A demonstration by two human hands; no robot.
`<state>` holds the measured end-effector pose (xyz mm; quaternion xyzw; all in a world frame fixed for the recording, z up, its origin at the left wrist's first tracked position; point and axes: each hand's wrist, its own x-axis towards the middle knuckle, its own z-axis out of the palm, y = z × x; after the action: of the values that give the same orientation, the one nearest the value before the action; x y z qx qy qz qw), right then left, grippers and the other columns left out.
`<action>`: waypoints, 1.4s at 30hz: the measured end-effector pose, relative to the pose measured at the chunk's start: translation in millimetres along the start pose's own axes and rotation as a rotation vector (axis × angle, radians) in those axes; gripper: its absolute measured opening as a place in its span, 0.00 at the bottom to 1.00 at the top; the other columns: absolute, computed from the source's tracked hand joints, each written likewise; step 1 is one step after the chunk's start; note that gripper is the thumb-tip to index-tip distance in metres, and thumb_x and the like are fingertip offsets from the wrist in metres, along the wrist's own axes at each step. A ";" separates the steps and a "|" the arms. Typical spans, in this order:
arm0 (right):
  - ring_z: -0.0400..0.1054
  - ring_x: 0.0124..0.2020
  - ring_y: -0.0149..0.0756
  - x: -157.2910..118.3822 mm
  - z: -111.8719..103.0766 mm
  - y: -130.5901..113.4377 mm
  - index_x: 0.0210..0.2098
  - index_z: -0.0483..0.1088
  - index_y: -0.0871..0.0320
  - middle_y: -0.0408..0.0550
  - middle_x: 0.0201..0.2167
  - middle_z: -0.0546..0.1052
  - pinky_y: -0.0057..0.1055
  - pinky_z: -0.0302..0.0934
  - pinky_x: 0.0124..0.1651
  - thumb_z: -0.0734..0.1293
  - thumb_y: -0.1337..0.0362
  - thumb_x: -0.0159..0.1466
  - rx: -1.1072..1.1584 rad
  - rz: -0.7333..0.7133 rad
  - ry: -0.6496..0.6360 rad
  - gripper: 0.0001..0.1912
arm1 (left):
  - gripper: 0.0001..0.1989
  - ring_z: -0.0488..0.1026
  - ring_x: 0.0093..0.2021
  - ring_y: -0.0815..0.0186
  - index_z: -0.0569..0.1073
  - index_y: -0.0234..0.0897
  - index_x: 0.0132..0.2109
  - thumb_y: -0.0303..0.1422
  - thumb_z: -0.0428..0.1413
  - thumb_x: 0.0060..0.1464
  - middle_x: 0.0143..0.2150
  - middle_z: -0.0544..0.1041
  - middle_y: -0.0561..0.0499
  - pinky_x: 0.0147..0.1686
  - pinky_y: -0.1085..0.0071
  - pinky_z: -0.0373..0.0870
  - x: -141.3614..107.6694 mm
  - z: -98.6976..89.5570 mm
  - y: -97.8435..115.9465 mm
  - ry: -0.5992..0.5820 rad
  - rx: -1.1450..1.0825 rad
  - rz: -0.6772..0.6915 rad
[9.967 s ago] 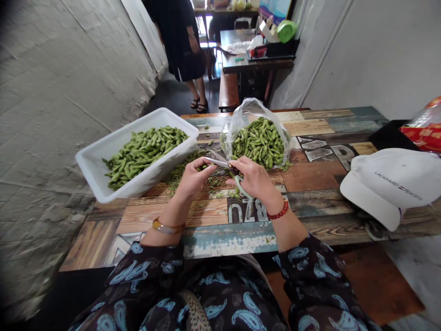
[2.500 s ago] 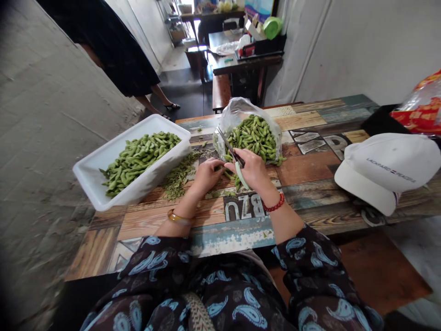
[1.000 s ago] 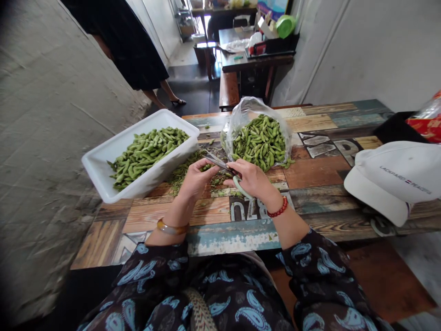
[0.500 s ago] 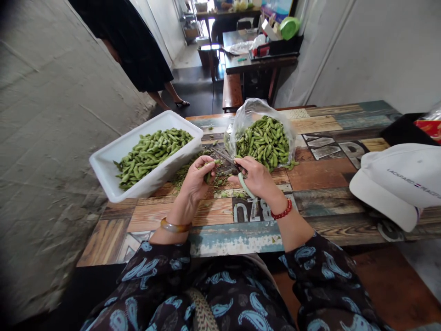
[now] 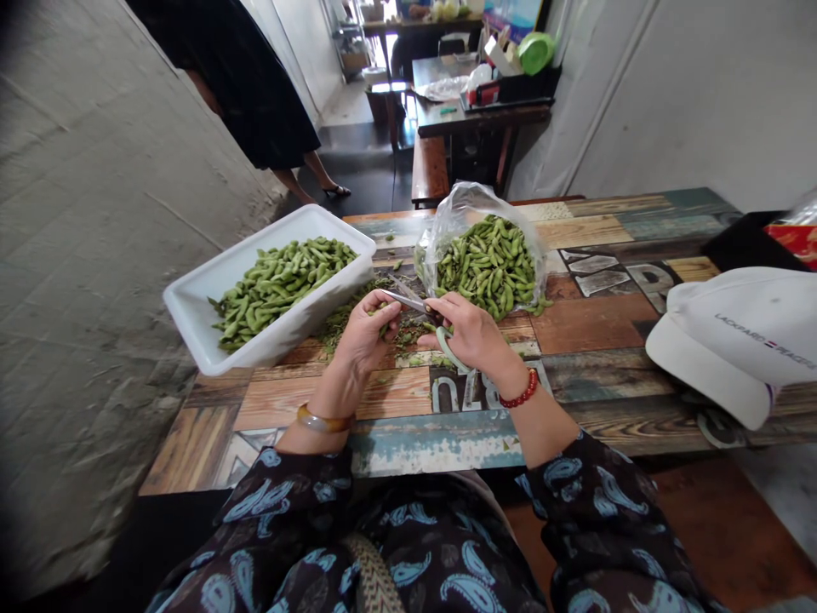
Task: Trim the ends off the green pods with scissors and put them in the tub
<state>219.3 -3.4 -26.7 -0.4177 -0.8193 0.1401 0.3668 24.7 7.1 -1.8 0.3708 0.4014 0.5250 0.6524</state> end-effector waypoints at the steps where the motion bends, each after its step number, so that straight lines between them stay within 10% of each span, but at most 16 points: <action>1: 0.68 0.32 0.38 0.1 -0.3 0.3 0.53 0.70 0.57 0.51 0.39 0.73 0.35 0.68 0.38 0.73 0.52 0.59 -0.001 -0.007 0.001 0.26 | 0.17 0.60 0.20 0.77 0.68 0.35 0.31 0.33 0.68 0.38 0.24 0.72 0.56 0.18 0.81 0.50 -0.2 0.0 0.0 -0.004 0.001 0.001; 22: 0.73 0.39 0.42 6.4 -10.6 3.7 0.50 0.75 0.58 0.49 0.34 0.79 0.38 0.67 0.46 0.71 0.53 0.61 0.072 0.191 0.220 0.21 | 0.13 0.61 0.21 0.77 0.74 0.35 0.35 0.33 0.65 0.41 0.27 0.72 0.54 0.17 0.81 0.50 5.7 -10.9 22.0 0.035 -0.067 0.099; 27: 0.73 0.39 0.42 6.7 -12.0 3.0 0.50 0.75 0.58 0.50 0.35 0.78 0.38 0.68 0.45 0.72 0.54 0.60 0.103 0.218 0.244 0.21 | 0.08 0.65 0.25 0.72 0.74 0.37 0.34 0.34 0.63 0.46 0.27 0.70 0.54 0.22 0.75 0.58 18.7 -36.4 66.0 0.249 0.361 0.441; 32: 0.73 0.37 0.42 6.8 -12.1 1.3 0.50 0.74 0.62 0.51 0.35 0.78 0.38 0.68 0.44 0.72 0.54 0.60 0.109 0.184 0.258 0.23 | 0.16 0.69 0.54 0.53 0.77 0.37 0.44 0.29 0.65 0.44 0.50 0.75 0.44 0.54 0.55 0.63 35.6 -77.5 110.1 0.517 1.187 0.851; 36: 0.73 0.38 0.42 6.7 -13.1 2.0 0.49 0.75 0.60 0.50 0.34 0.79 0.38 0.67 0.46 0.72 0.55 0.61 0.097 0.183 0.269 0.21 | 0.15 0.69 0.54 0.52 0.78 0.36 0.46 0.34 0.61 0.51 0.51 0.76 0.43 0.57 0.51 0.60 32.0 -65.3 94.7 0.349 1.424 0.878; 42: 0.73 0.39 0.42 6.6 -13.6 3.6 0.50 0.74 0.57 0.49 0.35 0.79 0.39 0.68 0.47 0.71 0.53 0.61 0.078 0.200 0.246 0.21 | 0.07 0.69 0.43 0.57 0.79 0.37 0.37 0.32 0.56 0.57 0.40 0.77 0.43 0.46 0.58 0.66 17.0 2.9 7.4 -0.286 1.637 0.679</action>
<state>228.6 2.9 -16.1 -0.4967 -0.7164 0.1557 0.4646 26.6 24.9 3.9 0.8804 0.4337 0.1881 0.0372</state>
